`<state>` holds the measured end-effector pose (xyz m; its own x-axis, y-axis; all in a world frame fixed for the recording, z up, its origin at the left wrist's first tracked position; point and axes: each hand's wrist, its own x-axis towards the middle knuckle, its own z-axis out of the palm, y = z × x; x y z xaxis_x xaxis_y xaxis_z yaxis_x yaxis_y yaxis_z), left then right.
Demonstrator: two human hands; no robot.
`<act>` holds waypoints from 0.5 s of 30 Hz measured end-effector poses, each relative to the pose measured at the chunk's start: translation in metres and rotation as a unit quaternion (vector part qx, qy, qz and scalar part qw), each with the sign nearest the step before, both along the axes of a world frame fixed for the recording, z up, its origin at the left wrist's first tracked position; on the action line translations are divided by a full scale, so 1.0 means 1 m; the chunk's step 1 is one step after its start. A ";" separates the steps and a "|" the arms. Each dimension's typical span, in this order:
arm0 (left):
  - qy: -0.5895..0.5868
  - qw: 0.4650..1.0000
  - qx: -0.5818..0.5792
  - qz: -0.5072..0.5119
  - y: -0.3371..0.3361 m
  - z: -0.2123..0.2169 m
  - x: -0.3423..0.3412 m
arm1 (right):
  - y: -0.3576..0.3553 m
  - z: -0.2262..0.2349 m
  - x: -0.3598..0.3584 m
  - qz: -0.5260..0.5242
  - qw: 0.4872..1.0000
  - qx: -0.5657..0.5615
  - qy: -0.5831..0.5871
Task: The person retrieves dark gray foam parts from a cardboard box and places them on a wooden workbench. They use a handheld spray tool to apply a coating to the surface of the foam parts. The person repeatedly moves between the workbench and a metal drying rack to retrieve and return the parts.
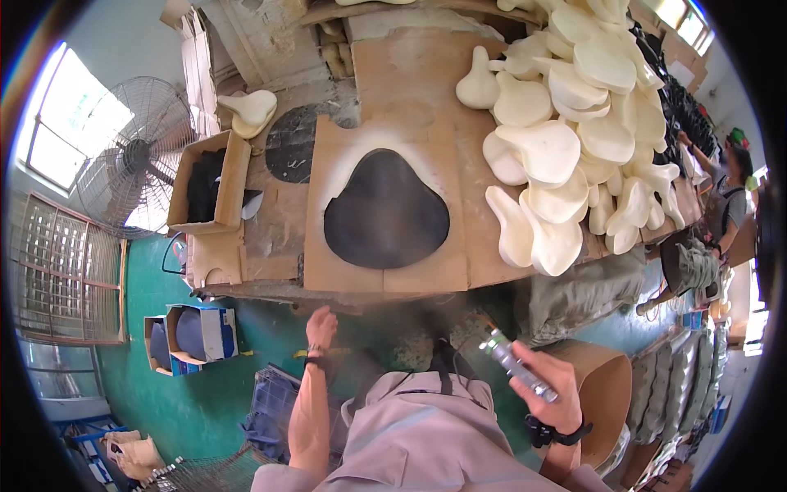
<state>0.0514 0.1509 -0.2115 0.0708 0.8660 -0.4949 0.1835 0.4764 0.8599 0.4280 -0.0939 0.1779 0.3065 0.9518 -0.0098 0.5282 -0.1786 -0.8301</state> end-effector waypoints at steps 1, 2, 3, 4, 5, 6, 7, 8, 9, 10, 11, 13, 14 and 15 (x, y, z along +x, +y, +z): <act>-0.019 1.000 0.015 0.012 0.017 0.003 0.016 | 0.001 -0.002 0.000 0.025 1.000 -0.008 0.017; -0.038 0.999 0.029 0.022 0.033 0.001 0.029 | 0.003 -0.004 -0.002 0.048 0.998 -0.016 0.035; 0.029 0.996 0.080 0.032 0.050 -0.020 0.016 | 0.011 -0.001 -0.007 0.044 0.998 -0.001 0.046; 0.098 0.986 0.131 0.042 0.068 -0.037 0.002 | 0.015 -0.003 -0.011 0.016 0.998 0.029 0.044; 0.134 0.978 0.159 0.026 0.080 -0.034 0.024 | 0.016 -0.010 -0.014 -0.037 0.998 0.049 0.028; 0.168 0.968 0.188 0.010 0.089 -0.021 0.054 | 0.017 -0.015 -0.014 -0.089 0.994 0.068 0.011; 0.202 0.955 0.217 -0.003 0.096 -0.006 0.081 | 0.012 -0.012 -0.004 -0.062 0.998 0.021 0.021; 0.258 0.942 0.213 -0.008 0.101 0.006 0.095 | 0.006 -0.006 0.005 -0.001 0.999 -0.011 0.030; 0.314 0.926 0.209 -0.016 0.106 0.015 0.107 | -0.002 -0.008 0.012 0.015 1.000 -0.010 0.011; 0.368 0.907 0.205 -0.022 0.109 0.026 0.121 | -0.007 -0.010 0.015 0.032 0.999 -0.010 -0.010; 0.389 0.908 0.159 -0.013 0.106 0.041 0.134 | -0.009 -0.011 0.015 -0.010 1.000 -0.003 -0.003; 0.419 0.894 0.161 -0.008 0.106 0.047 0.143 | -0.011 -0.011 0.017 -0.090 0.996 0.013 0.013; 0.435 0.886 0.163 -0.003 0.107 0.049 0.145 | -0.013 -0.008 0.020 -0.073 0.997 -0.002 0.007; 0.447 0.878 0.168 -0.011 0.107 0.052 0.147 | -0.015 -0.004 0.024 -0.056 0.998 -0.017 0.000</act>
<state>0.1985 0.2579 -0.1597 -0.1984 0.9770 -0.0778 0.8632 0.2118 0.4583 0.4524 -0.1090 0.1742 0.4103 0.9110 -0.0419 0.5031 -0.2644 -0.8228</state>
